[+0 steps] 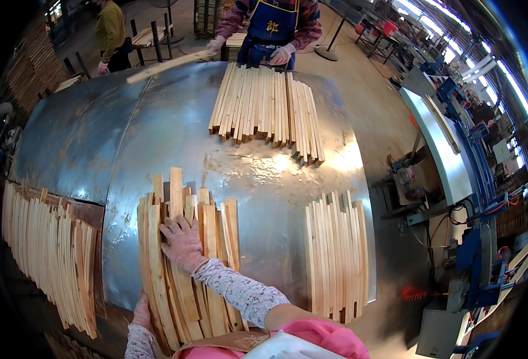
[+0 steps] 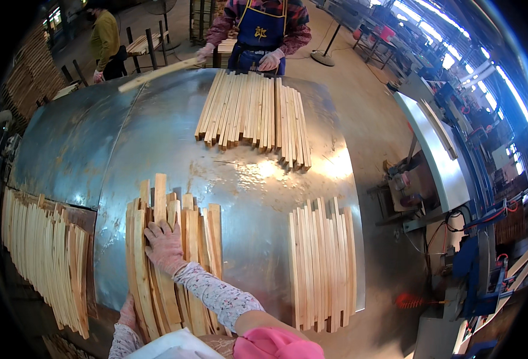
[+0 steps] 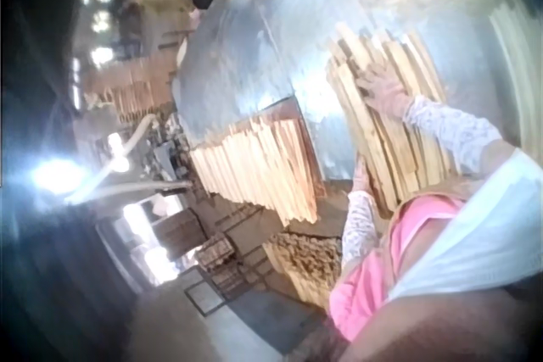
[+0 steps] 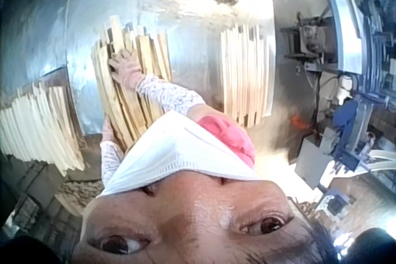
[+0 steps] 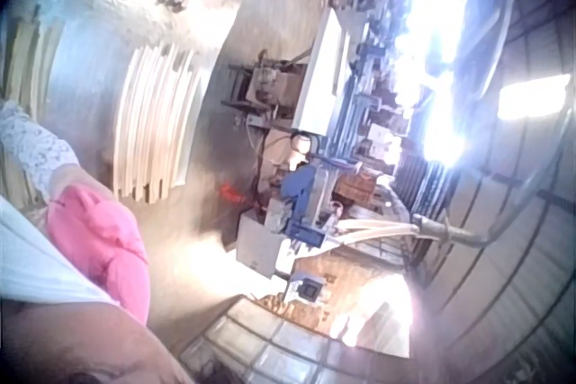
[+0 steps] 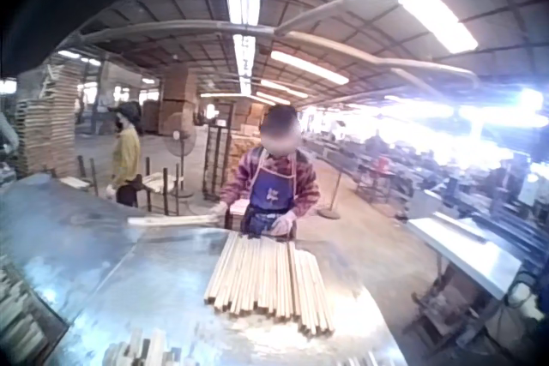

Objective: The person repeatedly picks up thin wooden planks from a pile and arranges them into neat stacks on a large metal table. They handle the planks one at a time or in small groups, aligning them vertically and occasionally adjusting the stacks.

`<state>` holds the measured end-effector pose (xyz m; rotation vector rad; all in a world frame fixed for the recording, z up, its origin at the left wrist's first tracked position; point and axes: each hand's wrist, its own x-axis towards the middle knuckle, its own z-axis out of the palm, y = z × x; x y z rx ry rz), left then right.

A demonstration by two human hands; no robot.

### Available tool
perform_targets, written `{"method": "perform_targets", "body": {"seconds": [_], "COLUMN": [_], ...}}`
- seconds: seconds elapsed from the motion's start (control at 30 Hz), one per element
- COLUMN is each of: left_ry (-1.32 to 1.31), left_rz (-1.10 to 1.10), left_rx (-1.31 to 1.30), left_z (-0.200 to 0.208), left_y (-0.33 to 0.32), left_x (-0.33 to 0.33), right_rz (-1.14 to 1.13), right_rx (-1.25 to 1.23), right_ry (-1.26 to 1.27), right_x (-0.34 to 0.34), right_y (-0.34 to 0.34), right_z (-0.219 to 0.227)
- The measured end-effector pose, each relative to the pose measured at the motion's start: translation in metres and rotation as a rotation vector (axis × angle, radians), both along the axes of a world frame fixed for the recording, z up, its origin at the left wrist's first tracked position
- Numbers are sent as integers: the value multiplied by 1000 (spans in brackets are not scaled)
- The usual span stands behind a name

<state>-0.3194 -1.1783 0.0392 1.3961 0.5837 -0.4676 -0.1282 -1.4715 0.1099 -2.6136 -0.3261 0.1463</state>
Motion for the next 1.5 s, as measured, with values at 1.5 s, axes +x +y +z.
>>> {"method": "perform_targets", "body": {"seconds": [1.5], "left_ry": [168], "left_rz": [141], "left_rx": [-128], "left_z": [37], "left_y": [-29], "left_x": [14], "right_rz": [-362], "right_rx": [-78], "right_ry": [-245], "right_x": [-18], "right_y": [-216], "right_z": [-110]}}
